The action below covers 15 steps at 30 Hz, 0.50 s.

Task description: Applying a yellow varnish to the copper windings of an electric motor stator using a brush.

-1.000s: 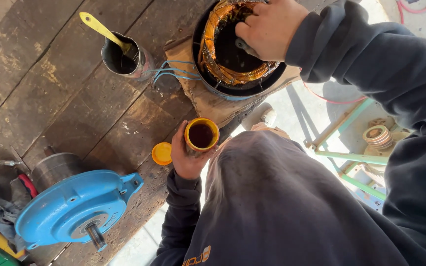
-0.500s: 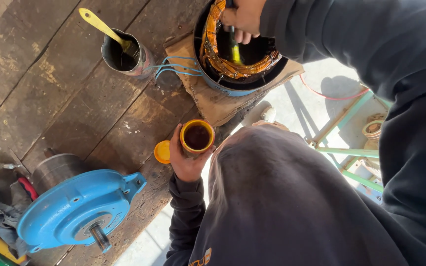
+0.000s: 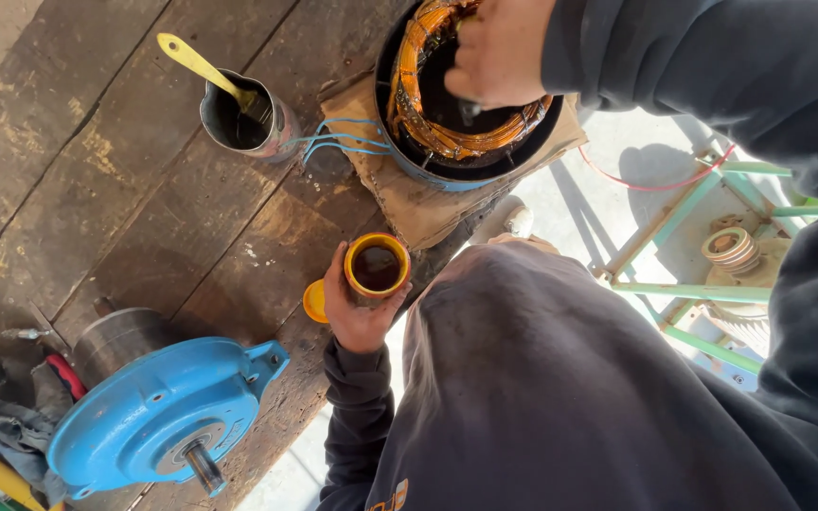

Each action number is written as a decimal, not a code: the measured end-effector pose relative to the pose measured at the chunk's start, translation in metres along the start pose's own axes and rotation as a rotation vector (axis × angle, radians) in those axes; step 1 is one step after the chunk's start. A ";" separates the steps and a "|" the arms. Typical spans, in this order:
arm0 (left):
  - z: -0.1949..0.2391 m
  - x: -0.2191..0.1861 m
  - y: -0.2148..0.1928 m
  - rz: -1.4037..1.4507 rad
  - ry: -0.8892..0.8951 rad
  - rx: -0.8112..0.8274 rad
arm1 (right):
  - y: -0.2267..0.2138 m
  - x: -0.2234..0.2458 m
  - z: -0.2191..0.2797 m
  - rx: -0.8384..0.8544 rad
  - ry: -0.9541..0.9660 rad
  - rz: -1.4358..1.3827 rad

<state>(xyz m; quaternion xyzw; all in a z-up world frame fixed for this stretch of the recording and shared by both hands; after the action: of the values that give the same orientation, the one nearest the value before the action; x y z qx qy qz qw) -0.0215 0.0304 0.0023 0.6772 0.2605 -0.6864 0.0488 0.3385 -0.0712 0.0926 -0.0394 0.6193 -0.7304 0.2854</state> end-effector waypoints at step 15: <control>-0.005 0.003 0.013 0.095 -0.062 0.034 | -0.020 0.000 0.035 -0.089 0.333 -0.008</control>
<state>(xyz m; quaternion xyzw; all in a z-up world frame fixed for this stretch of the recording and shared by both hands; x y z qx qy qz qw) -0.0120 0.0219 -0.0046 0.6678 0.2148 -0.7084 0.0781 0.3457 -0.1004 0.1191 0.0669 0.6896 -0.6998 0.1741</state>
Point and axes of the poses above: each hand's wrist, its own z-axis away from the middle knuckle, its own y-axis out of the palm, x = y × z, the point moved 3 cm from there along -z, towards the middle knuckle, and after that the axes turned 12 degrees about x, right-handed, at the moved point
